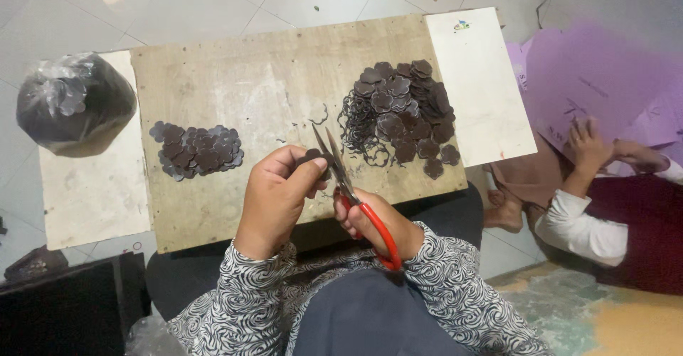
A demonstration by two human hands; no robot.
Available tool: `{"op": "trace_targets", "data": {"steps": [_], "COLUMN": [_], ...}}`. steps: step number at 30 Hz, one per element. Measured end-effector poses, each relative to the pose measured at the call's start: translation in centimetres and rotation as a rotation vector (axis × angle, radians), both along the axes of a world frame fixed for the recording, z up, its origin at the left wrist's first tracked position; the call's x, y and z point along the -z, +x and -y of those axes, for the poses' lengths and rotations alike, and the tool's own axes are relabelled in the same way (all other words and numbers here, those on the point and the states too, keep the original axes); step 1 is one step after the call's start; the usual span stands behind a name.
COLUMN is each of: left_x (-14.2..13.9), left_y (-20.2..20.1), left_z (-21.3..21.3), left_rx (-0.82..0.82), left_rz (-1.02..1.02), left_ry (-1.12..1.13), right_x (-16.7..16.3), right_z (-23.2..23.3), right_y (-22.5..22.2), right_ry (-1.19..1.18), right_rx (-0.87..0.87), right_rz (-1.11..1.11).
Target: The person uses red-handled scissors to cut a dark brown flower-shaped piece from a larger sheet of material. They hold the material with their left hand and cut with their right hand, placing the finished pieces on a wooden board.
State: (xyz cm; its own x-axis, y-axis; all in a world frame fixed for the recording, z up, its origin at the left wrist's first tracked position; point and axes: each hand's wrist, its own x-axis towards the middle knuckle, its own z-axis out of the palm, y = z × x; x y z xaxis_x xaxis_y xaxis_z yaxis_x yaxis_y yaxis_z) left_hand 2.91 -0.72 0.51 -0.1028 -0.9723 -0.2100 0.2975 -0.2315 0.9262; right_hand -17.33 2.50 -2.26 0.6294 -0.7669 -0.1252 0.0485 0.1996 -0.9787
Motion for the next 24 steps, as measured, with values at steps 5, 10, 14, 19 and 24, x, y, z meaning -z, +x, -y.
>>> {"op": "trace_targets", "data": {"steps": [5, 10, 14, 19, 24], "left_x": [-0.5, -0.9, -1.0, 0.1, 5.4], "left_y": [0.1, 0.0, -0.1, 0.0, 0.0], "left_z": [0.0, -0.1, 0.0, -0.1, 0.9], "left_rx": [0.006, -0.004, -0.002, 0.014, 0.039], "left_rz": [0.061, 0.09, 0.083, 0.05, 0.044], "left_ry": [0.007, 0.021, 0.022, 0.007, -0.02], "right_x": [-0.1, -0.2, -0.1, 0.9, 3.3], "right_z": [0.0, -0.2, -0.3, -0.3, 0.1], "right_y": [-0.1, -0.1, 0.1, 0.0, -0.9], "right_ry": [0.052, 0.064, 0.056, 0.024, 0.068], "right_rx": [-0.025, -0.008, 0.009, 0.029, 0.196], "right_rz": [-0.003, -0.01, 0.004, -0.026, 0.089]}}
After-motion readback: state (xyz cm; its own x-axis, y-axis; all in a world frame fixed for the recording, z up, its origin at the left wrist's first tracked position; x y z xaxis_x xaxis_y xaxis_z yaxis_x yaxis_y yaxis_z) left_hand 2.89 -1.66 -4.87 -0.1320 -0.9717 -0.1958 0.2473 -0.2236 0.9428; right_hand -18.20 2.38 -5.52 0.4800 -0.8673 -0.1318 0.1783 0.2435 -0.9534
